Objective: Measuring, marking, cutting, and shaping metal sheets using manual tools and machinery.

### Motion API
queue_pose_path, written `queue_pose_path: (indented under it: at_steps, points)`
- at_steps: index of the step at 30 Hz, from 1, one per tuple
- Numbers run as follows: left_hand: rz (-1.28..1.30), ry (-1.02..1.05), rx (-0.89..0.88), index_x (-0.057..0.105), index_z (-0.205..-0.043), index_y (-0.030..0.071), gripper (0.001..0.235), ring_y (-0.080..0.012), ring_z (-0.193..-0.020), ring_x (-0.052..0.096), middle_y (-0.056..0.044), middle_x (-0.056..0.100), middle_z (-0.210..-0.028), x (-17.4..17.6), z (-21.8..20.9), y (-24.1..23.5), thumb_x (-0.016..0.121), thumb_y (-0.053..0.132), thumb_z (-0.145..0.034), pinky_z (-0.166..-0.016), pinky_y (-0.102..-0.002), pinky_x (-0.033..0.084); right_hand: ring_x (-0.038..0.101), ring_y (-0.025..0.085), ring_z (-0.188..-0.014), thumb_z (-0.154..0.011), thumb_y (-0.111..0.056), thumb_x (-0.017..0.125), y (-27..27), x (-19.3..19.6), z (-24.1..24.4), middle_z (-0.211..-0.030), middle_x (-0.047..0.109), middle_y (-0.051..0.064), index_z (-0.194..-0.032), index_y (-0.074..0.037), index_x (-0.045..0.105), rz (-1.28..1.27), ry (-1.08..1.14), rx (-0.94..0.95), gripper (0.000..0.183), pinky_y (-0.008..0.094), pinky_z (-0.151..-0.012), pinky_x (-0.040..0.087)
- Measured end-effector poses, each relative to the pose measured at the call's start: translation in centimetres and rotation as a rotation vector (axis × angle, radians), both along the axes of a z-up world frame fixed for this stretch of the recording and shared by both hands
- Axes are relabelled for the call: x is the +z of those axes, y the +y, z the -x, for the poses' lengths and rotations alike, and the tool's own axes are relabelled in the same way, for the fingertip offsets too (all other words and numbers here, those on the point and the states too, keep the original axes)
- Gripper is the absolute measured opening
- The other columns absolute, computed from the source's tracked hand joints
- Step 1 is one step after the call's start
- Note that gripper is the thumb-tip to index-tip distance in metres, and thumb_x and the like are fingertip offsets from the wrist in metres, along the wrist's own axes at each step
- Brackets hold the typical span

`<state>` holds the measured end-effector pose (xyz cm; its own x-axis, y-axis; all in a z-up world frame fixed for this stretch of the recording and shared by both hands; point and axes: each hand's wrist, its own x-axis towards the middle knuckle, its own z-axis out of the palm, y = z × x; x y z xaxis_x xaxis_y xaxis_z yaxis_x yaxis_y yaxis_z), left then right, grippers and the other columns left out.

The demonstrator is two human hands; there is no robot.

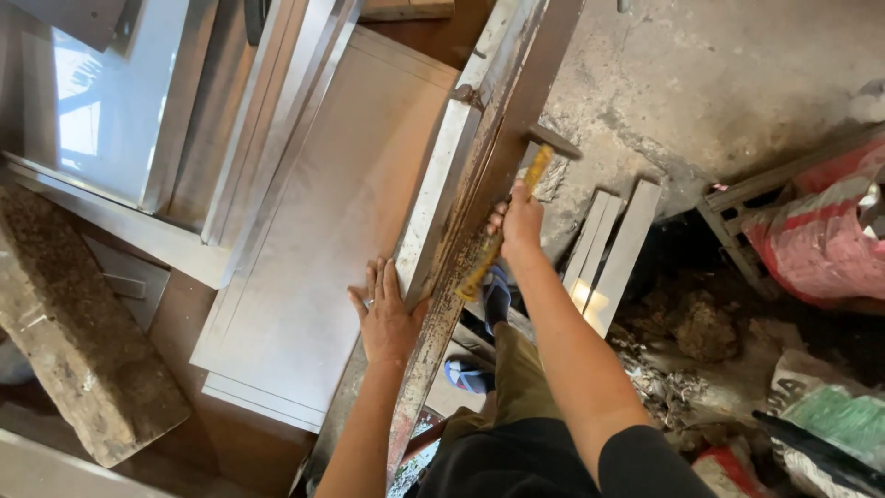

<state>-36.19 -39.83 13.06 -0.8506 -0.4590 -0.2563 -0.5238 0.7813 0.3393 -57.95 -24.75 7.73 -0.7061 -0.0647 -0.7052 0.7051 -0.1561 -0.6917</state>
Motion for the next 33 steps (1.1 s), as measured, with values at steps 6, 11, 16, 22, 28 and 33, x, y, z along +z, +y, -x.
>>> queue_pose_path:
  at_steps: [6,11,16,22,28,33]
  points:
    - [-0.002,-0.028,-0.006,0.031,-0.153,0.005,0.095,-0.0278,-0.154,0.024,-0.010,0.032,-0.164,0.4,-0.1,-0.2,0.072,0.055,-0.083,-0.120,-0.065,0.011,0.044,0.014,-0.045,-0.106,-0.041,0.051,-0.7,0.0,-0.5,-0.063,0.044,0.001,-0.092,-0.011,0.041,0.083,0.000,-0.070,0.034,0.035,-0.038,0.042]
    - [0.006,-0.051,-0.015,0.030,-0.155,0.006,0.096,-0.0268,-0.155,0.022,-0.008,0.031,-0.165,0.3,-0.6,0.0,0.071,0.054,-0.083,-0.121,-0.065,0.011,0.042,0.013,-0.045,-0.108,-0.043,0.053,-0.6,0.2,-2.9,-0.063,0.043,0.000,-0.093,-0.011,0.037,0.070,-0.003,-0.044,0.039,0.034,-0.038,0.040]
    - [-0.014,-0.040,-0.012,0.030,-0.155,0.005,0.097,-0.0269,-0.154,0.021,-0.009,0.031,-0.165,0.5,-0.9,-0.2,0.072,0.056,-0.083,-0.121,-0.065,0.011,0.043,0.013,-0.045,-0.105,-0.039,0.054,-0.9,0.1,-4.2,-0.062,0.044,0.000,-0.093,-0.013,0.039,0.085,-0.018,-0.139,0.033,0.034,-0.038,0.041]
    - [-0.012,-0.038,-0.008,0.030,-0.155,0.004,0.097,-0.0272,-0.155,0.022,-0.009,0.031,-0.165,0.4,-0.9,-0.1,0.071,0.056,-0.084,-0.121,-0.066,0.012,0.043,0.012,-0.045,-0.105,-0.042,0.051,-0.8,2.8,-5.2,-0.063,0.044,0.000,-0.094,-0.012,0.044,0.043,-0.022,-0.054,0.033,0.033,-0.038,0.041]
    - [0.001,-0.036,-0.013,0.029,-0.157,0.005,0.099,-0.0272,-0.155,0.022,-0.010,0.031,-0.166,-0.2,-0.8,-0.1,0.072,0.055,-0.083,-0.122,-0.065,0.011,0.043,0.012,-0.045,-0.108,-0.038,0.049,-2.3,4.1,-6.5,-0.063,0.044,-0.001,-0.089,-0.013,0.041,0.069,-0.040,-0.088,0.032,0.032,-0.039,0.042]
    - [-0.008,-0.039,-0.015,0.027,-0.157,0.005,0.100,-0.0273,-0.154,0.021,-0.009,0.030,-0.165,0.4,-0.5,-0.2,0.073,0.054,-0.083,-0.120,-0.065,0.009,0.038,0.013,-0.042,-0.107,-0.042,0.047,-0.9,3.3,-7.1,-0.059,0.041,-0.001,-0.086,-0.014,0.041,0.027,-0.095,0.047,0.036,0.031,-0.037,0.037]
